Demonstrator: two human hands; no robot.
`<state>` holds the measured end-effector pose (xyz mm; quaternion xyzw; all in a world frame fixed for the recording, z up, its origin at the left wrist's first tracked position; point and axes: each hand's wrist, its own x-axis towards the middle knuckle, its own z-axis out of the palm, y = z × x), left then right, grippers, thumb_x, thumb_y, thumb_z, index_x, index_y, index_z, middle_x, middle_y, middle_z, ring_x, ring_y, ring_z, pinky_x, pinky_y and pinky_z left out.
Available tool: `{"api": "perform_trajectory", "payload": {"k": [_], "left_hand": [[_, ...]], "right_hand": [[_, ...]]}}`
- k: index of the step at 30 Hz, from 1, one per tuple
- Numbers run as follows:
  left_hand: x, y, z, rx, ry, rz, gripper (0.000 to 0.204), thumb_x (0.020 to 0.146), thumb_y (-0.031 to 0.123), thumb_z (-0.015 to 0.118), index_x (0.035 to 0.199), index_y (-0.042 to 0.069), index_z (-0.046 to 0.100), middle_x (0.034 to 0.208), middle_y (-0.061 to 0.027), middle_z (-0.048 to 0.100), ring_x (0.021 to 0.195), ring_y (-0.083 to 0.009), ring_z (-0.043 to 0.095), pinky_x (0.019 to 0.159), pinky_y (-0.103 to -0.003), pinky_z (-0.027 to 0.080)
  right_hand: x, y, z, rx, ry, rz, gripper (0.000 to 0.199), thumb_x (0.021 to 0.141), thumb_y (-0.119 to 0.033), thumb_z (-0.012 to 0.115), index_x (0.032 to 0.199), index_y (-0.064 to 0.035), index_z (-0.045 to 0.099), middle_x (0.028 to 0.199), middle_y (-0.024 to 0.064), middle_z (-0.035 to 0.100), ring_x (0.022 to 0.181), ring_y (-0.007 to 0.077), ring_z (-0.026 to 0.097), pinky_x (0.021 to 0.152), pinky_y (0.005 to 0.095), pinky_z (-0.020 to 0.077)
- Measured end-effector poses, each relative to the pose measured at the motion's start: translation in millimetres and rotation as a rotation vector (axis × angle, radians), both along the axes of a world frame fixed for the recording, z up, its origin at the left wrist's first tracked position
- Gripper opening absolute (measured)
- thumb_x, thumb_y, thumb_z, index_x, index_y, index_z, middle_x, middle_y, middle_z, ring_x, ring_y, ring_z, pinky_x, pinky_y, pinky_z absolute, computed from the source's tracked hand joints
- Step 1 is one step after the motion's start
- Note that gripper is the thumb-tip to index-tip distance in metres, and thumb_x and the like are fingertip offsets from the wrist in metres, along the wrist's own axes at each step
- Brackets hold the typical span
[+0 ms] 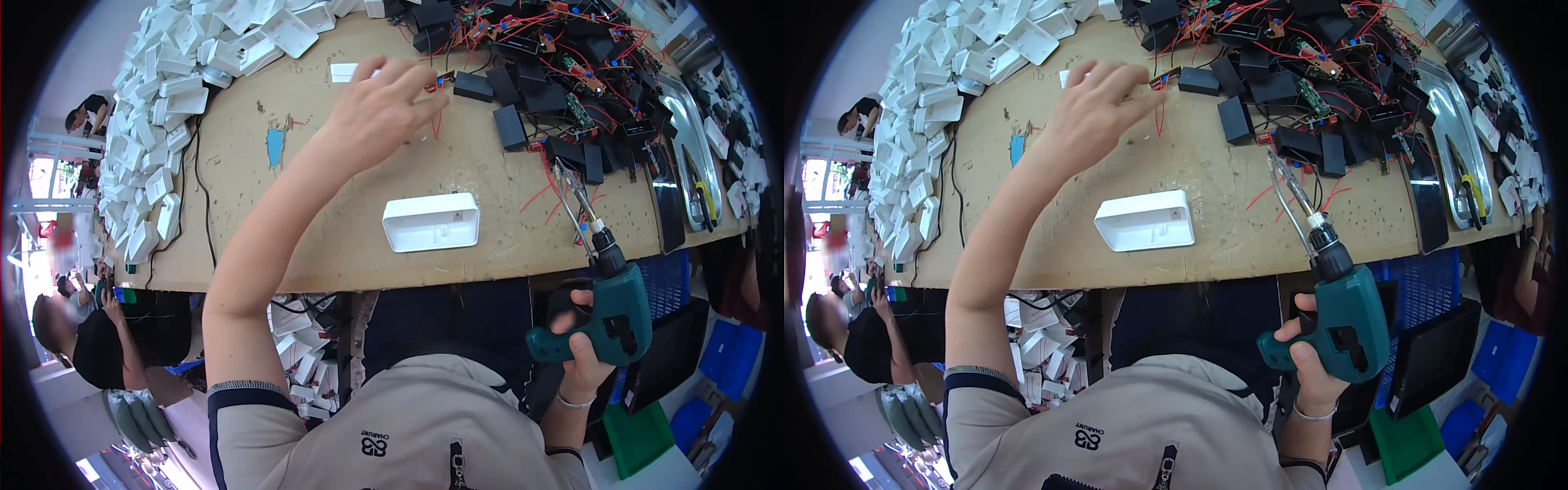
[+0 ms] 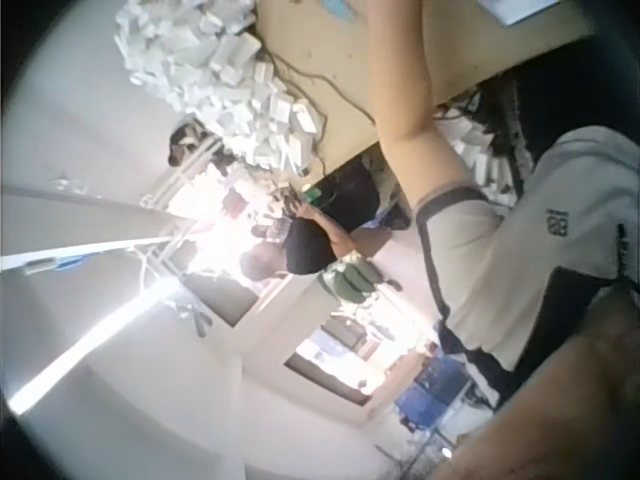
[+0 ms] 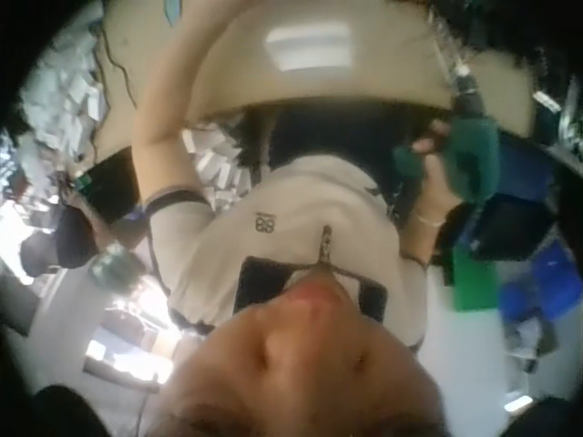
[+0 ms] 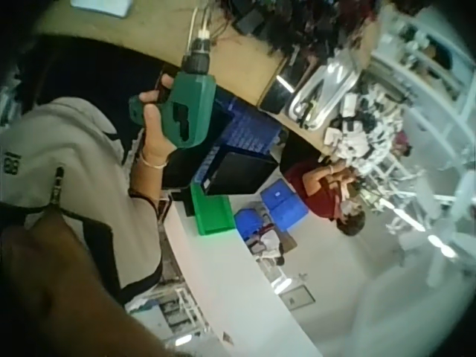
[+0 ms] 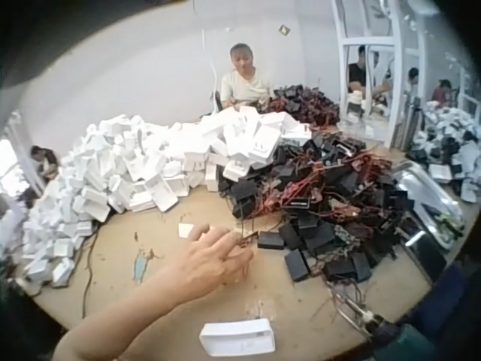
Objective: Assembling electronic components by soldering wires into white plastic housings.
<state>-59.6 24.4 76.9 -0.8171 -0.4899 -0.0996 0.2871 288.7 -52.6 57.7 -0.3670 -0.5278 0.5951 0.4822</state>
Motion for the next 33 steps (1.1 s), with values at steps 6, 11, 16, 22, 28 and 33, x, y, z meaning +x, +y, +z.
{"api": "perform_trajectory", "payload": {"k": [6,11,16,22,28,33], "left_hand": [[-4.8,34.6,7.1,-0.300,0.125,-0.211,0.010,0.066,0.014,0.060,0.075,0.012,0.063,0.087,0.0009,0.053,0.093,-0.0139,0.049,0.086,-0.034,0.035],[-13.6,60.1,7.4,-0.111,-0.607,-0.231,0.009,0.074,0.007,0.059,0.081,0.008,0.064,0.089,-0.0024,0.058,0.085,-0.0173,0.054,0.078,-0.033,0.042],[-38.0,80.5,29.3,0.085,-1.752,-0.297,0.014,0.086,0.009,0.055,0.095,-0.001,0.055,0.092,-0.0069,0.058,0.085,-0.0120,0.056,0.073,-0.023,0.045],[-83.1,17.1,70.0,0.240,-1.796,-0.562,0.014,0.086,0.002,0.050,0.095,-0.004,0.058,0.090,-0.0102,0.061,0.083,-0.0194,0.057,0.079,-0.033,0.048],[-56.1,-84.6,58.0,-0.107,-1.696,-0.128,0.012,0.079,-0.003,0.055,0.089,-0.003,0.062,0.083,-0.0052,0.058,0.070,-0.0117,0.052,0.064,-0.022,0.042],[-8.5,-131.1,29.7,-0.492,-1.177,-0.017,0.020,0.072,-0.006,0.057,0.089,0.000,0.063,0.078,-0.0054,0.057,0.068,-0.0118,0.052,0.057,-0.021,0.038]], "right_hand": [[3.3,-0.6,-2.5,-0.021,-0.017,-0.037,0.055,0.071,-0.007,0.061,0.119,0.0066,0.038,0.105,0.0219,0.052,0.070,0.0187,0.060,0.061,0.0282,0.0510],[0.9,2.4,-1.2,-0.032,0.003,-0.052,0.056,0.071,-0.006,0.061,0.120,0.0070,0.037,0.105,0.0223,0.052,0.070,0.0189,0.059,0.060,0.0285,0.0510],[-8.3,3.8,0.8,-0.037,0.059,-0.049,0.058,0.071,-0.009,0.061,0.121,0.0065,0.036,0.107,0.0228,0.051,0.069,0.0186,0.058,0.060,0.0296,0.0509],[-16.5,3.8,-3.3,-0.078,0.356,0.063,0.060,0.076,-0.016,0.062,0.125,0.0016,0.034,0.119,0.0232,0.045,0.074,0.0185,0.057,0.063,0.0305,0.0503],[-44.5,6.3,-6.8,-0.265,0.544,0.232,0.066,0.079,-0.021,0.061,0.133,-0.0037,0.027,0.130,0.0249,0.035,0.085,0.0222,0.057,0.067,0.0304,0.0515],[-79.8,9.2,-12.7,-0.322,0.510,0.328,0.066,0.081,-0.020,0.058,0.135,-0.0061,0.023,0.134,0.0252,0.029,0.110,0.0314,0.050,0.077,0.0325,0.0521]]}}
